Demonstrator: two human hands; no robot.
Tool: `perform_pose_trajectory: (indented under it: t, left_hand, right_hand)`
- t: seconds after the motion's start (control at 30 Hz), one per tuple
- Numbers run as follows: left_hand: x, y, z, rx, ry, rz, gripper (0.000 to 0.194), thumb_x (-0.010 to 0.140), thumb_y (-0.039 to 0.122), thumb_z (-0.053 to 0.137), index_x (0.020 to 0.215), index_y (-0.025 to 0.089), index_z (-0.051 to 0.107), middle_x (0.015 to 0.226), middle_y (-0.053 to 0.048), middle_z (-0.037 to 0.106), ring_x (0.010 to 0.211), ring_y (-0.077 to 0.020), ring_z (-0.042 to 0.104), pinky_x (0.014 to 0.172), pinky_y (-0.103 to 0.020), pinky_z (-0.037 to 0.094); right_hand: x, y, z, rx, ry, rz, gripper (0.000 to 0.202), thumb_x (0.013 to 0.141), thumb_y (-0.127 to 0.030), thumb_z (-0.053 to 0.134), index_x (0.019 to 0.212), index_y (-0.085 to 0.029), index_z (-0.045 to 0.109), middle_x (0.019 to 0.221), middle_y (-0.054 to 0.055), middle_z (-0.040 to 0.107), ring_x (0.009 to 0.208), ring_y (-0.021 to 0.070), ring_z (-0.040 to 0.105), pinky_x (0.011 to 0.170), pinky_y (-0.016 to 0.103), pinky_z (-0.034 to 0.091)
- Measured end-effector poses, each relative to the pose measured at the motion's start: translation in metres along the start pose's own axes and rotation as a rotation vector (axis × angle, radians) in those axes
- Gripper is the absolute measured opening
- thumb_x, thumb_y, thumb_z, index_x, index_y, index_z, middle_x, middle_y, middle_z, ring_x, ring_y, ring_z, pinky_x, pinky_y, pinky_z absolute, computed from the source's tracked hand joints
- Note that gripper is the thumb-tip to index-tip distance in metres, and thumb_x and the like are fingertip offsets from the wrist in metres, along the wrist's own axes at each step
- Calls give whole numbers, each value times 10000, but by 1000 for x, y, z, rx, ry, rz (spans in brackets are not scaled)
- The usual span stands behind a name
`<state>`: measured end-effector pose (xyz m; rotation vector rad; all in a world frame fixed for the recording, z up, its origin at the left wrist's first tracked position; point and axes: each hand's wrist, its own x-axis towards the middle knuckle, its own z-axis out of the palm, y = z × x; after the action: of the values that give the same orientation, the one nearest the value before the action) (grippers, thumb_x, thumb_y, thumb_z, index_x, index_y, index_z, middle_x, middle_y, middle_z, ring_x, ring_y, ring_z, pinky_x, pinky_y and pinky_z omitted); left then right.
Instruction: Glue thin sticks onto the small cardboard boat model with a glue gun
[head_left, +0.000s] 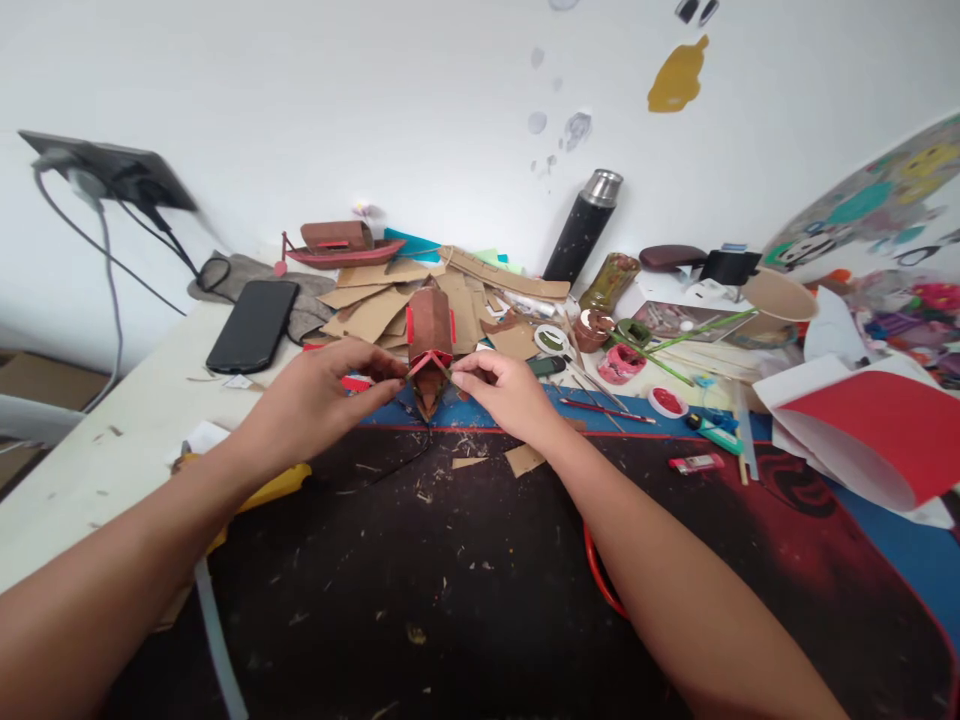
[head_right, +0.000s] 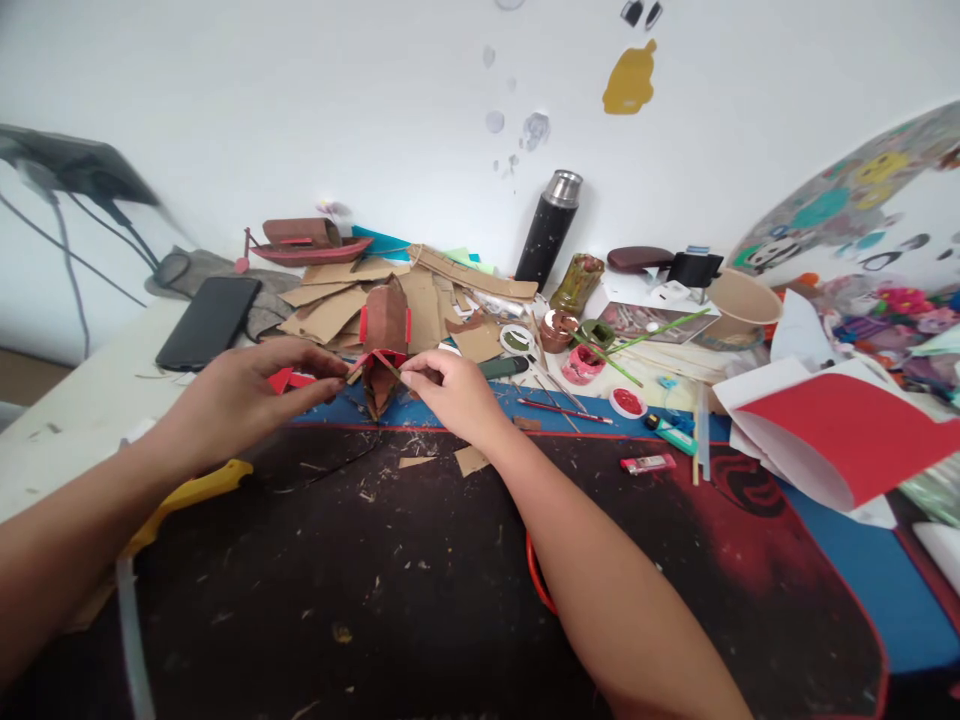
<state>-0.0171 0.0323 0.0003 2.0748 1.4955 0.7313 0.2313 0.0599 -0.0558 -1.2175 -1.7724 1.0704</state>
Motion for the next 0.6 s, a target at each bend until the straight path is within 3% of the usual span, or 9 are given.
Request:
perform_pose_trajectory:
  t: [0.2, 0.6]
  left_hand:
    - [12, -11, 15, 3, -9, 88, 252, 890, 440, 634, 991, 250, 766, 1016, -37, 803, 944, -241, 722, 869, -346, 534]
    - [10, -20, 22, 41, 21, 71, 285, 904, 456, 616, 1008, 257, 792, 1013, -59, 802, 954, -264, 712, 883, -366, 543]
  right_hand:
    - [0, -2, 1, 1, 2, 16, 70, 966, -222, 682, 957, -200, 748, 848, 12, 732, 743, 156, 645, 739, 311, 498]
    - [1, -6, 5, -139, -7, -56, 86, 975, -201, 675, 949, -207, 757, 932, 21, 744, 811, 160, 642, 782, 314, 476]
